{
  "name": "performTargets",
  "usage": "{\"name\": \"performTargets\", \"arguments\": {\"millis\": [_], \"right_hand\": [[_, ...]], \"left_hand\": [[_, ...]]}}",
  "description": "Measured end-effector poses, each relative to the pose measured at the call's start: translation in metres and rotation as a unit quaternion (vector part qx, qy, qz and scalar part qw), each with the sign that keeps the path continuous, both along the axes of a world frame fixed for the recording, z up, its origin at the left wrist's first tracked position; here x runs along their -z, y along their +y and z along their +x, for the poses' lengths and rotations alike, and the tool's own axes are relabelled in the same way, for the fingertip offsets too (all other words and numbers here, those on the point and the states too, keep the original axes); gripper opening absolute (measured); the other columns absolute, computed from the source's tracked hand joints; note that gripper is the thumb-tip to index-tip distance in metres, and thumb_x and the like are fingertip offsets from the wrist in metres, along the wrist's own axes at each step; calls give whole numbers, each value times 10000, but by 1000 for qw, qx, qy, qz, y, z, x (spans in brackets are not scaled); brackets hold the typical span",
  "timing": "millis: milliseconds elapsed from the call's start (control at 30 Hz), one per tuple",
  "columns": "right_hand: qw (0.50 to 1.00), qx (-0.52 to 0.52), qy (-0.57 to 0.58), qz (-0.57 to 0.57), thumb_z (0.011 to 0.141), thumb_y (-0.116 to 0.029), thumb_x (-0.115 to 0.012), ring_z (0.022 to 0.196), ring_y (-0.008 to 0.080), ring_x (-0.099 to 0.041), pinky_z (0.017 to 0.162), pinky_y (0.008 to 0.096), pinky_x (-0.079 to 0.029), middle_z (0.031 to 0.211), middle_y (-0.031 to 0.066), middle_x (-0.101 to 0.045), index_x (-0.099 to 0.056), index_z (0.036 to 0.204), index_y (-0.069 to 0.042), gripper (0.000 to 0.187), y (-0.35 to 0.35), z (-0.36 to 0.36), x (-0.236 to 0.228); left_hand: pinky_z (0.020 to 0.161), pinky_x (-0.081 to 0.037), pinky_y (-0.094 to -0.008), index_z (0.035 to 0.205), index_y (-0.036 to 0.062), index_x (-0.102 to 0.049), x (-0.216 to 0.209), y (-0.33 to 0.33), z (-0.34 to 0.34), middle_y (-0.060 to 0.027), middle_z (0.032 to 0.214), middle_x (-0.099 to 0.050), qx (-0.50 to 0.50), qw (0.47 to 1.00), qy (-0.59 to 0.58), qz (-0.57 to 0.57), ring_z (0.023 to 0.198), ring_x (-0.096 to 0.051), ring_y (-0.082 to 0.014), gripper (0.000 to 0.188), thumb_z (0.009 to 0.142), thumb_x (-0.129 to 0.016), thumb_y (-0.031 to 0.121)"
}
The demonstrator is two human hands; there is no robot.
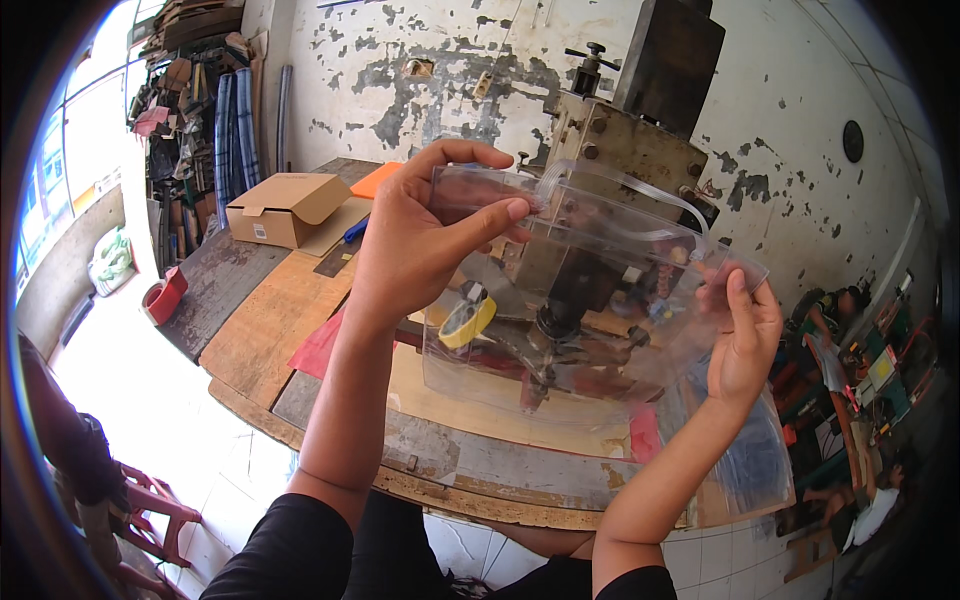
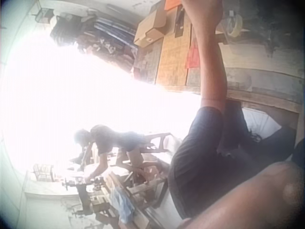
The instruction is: The person cuts a piece of tape using a tape dispenser, adheres it to the work table, and then picks up, opens, and turns a clear plastic bag with tube handles by hand.
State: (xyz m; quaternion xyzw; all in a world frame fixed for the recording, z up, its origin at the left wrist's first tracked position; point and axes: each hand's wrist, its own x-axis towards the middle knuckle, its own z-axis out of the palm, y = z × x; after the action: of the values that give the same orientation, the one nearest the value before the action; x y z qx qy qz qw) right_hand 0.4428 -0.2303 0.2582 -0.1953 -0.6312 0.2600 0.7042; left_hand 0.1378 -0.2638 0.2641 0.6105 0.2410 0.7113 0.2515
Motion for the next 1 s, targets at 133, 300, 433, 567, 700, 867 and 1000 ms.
{"name": "performTargets", "arguments": {"millis": [133,300,433,567,700,867,1000], "right_hand": [[1000,4,-1,0,967,-200,-682,750,121,-627,710,261,-502,912,68,-705,-688,1026,8,217,0,0,0],[1000,8,1,0,967,-201,-682,747,126,-628,704,256,-494,884,59,-697,-688,1021,8,216,-1,-1,-1],[1000,8,-2,1,968,-205,-681,751,131,-635,690,247,-481,882,59,-698,-688,1019,7,218,-1,-1,0],[1000,4,-6,2,970,-208,-679,755,134,-641,681,242,-473,882,58,-697,-688,1020,6,220,0,0,0],[1000,4,-8,3,970,-210,-678,752,133,-640,683,242,-473,881,58,-698,-687,1020,6,221,0,1,0],[1000,5,-7,2,970,-207,-679,757,131,-643,687,241,-474,887,58,-701,-689,1028,6,221,0,1,0],[1000,6,-6,2,969,-207,-681,762,129,-644,691,241,-477,892,58,-703,-689,1033,7,224,-1,0,0]], "left_hand": [[589,-531,-208,1163,20,-594,0,0,0,-125,921,-764,2,1000,-1,-2,784,-745,-165,392,855,-809,132],[595,-536,-211,1156,16,-594,-1,-1,1,-133,925,-764,-1,1000,0,0,786,-746,-168,383,857,-806,128],[601,-540,-212,1158,15,-595,-1,0,0,-134,923,-764,-1,1000,2,0,789,-747,-171,382,859,-804,126],[604,-541,-212,1161,14,-596,0,0,0,-133,921,-763,-3,1000,1,3,792,-748,-172,384,858,-805,124],[605,-540,-210,1162,16,-598,-1,-1,1,-132,921,-763,1,1000,-4,-4,792,-748,-170,384,857,-806,122],[600,-537,-206,1161,15,-599,0,0,1,-130,920,-764,-2,1000,-1,-5,789,-748,-167,383,857,-806,123],[596,-535,-205,1161,13,-597,0,0,0,-129,921,-765,-2,1000,3,4,788,-747,-166,383,858,-805,122]]}}
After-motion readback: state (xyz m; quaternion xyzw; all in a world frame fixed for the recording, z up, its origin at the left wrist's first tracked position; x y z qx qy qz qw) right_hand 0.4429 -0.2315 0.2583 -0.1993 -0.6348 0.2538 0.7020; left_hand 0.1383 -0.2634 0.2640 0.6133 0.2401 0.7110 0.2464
